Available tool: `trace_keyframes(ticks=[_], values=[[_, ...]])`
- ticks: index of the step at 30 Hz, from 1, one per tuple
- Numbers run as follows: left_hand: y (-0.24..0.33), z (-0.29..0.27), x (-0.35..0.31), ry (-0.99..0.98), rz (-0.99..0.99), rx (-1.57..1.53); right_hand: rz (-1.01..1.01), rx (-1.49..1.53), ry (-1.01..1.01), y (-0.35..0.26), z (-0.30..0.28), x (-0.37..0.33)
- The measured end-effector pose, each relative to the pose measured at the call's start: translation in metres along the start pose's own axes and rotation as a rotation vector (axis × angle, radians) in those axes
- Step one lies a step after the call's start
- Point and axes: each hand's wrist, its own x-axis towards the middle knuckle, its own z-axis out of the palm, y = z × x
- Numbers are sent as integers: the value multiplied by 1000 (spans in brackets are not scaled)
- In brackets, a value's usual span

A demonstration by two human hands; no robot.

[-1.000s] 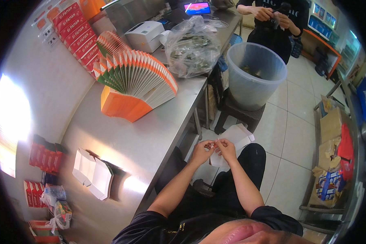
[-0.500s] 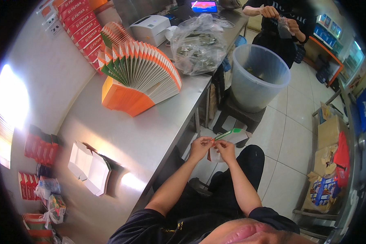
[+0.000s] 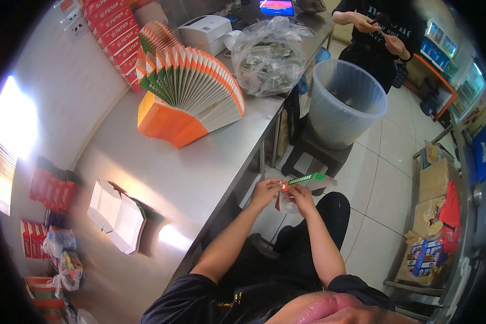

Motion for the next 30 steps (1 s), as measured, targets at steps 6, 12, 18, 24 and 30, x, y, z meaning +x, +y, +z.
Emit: trace_keyframes(ticks=[6,12,18,24,30], values=[[5,1,-6,-27,-42,-156,92,163,-115,-1,0,0],[8,3,-10,5,-39,-167,137,234,-102,2,-2,1],[2,7,-8,164,131,218,13,-102,65,11,5,-2],[-6,6,-4,200,135,280,-8,-145,80,18,2,3],[-5,7,-6,206,157,281,26,-93,15,15,4,0]])
